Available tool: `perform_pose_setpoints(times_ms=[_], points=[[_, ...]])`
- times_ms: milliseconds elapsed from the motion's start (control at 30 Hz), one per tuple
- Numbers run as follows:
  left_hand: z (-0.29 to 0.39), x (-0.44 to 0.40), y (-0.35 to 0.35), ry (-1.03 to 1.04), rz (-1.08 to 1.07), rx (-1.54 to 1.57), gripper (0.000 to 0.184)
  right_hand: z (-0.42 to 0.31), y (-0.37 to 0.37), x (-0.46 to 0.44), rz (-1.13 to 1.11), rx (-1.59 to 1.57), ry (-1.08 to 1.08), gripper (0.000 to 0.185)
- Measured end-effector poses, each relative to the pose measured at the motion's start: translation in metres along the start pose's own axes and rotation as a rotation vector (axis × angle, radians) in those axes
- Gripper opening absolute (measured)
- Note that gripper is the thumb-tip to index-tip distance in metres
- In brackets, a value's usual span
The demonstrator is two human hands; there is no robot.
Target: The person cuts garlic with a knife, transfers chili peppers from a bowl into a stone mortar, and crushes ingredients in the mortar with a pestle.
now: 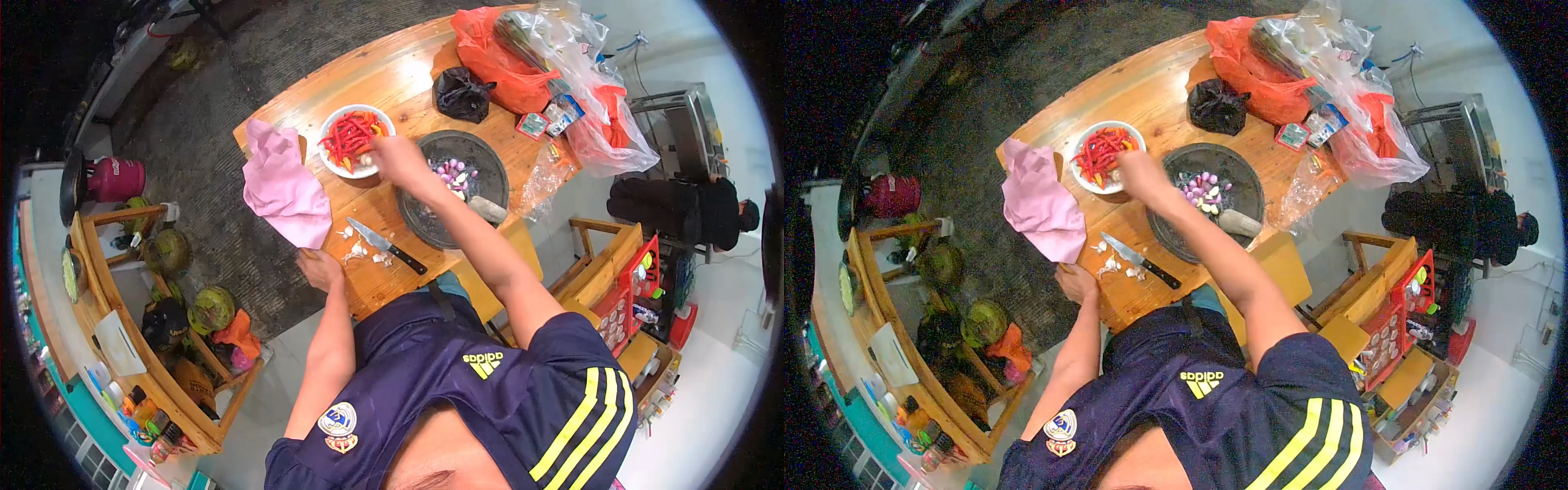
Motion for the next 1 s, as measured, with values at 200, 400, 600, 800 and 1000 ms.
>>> perform_pose_setpoints(times_ms=[200,400,600,800,1000], points=[[0.000,0.000,-0.003,0.000,0.018,0.012,0.036,0.086,-0.116,0.120,0.117,0.049,0.155,0.034],[0.000,0.003,-0.007,-0.019,-0.014,0.029,0.042,0.090,-0.101,0.200,0.075,0.451,-0.094,0.042],[-0.005,0.001,0.001,-0.017,-0.051,0.054,0.045,0.120,-0.102,0.165,0.038,0.060,0.082,0.045],[-0.004,0.002,-0.005,-0.049,-0.074,0.043,0.046,0.135,-0.103,0.109,0.102,-0.149,0.373,0.052],[-0.007,0.000,0.002,-0.046,-0.074,0.058,0.044,0.101,-0.056,0.091,-0.021,0.157,0.207,0.063]])
Point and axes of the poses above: each hand's wrist, its own x-axis away from the middle knuckle, its own y-axis out of the palm, z = x × y, the point moved 9 cm from there along -x, towards the middle knuckle, and after that the axes turned 13 degrees about -x, right-handed, at the moved point
